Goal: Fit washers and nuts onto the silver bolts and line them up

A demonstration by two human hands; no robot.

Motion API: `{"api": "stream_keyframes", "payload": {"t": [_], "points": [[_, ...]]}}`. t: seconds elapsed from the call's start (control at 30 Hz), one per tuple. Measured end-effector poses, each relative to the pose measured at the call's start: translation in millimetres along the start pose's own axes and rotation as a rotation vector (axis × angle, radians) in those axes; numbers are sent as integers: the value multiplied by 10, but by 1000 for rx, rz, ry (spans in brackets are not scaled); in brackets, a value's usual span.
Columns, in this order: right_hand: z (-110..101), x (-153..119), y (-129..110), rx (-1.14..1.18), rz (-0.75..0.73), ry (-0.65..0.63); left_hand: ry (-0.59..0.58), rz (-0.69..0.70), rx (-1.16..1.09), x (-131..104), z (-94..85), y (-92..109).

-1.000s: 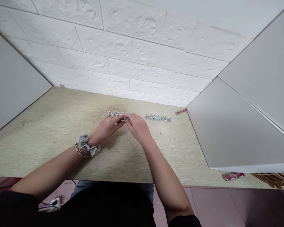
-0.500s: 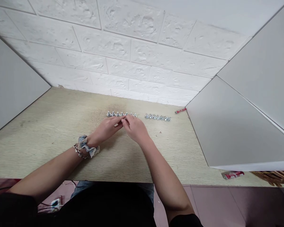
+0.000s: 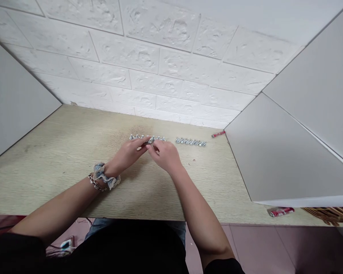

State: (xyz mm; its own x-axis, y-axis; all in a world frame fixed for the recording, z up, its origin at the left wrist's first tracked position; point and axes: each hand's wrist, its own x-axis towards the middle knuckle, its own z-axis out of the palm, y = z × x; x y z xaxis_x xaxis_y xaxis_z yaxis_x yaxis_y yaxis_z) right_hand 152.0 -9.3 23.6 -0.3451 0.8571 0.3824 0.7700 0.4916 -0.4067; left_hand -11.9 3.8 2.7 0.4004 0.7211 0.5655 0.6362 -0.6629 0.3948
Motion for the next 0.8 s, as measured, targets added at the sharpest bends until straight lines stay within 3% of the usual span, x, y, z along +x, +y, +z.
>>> {"api": "stream_keyframes", "payload": {"t": [0.2,0.8], "points": [[41,-2,19,100,-125,141,15,-8,-26,24,-42,7],[38,19,17,100,-121,55,-1,-8,10,-1,0,-10]]}}
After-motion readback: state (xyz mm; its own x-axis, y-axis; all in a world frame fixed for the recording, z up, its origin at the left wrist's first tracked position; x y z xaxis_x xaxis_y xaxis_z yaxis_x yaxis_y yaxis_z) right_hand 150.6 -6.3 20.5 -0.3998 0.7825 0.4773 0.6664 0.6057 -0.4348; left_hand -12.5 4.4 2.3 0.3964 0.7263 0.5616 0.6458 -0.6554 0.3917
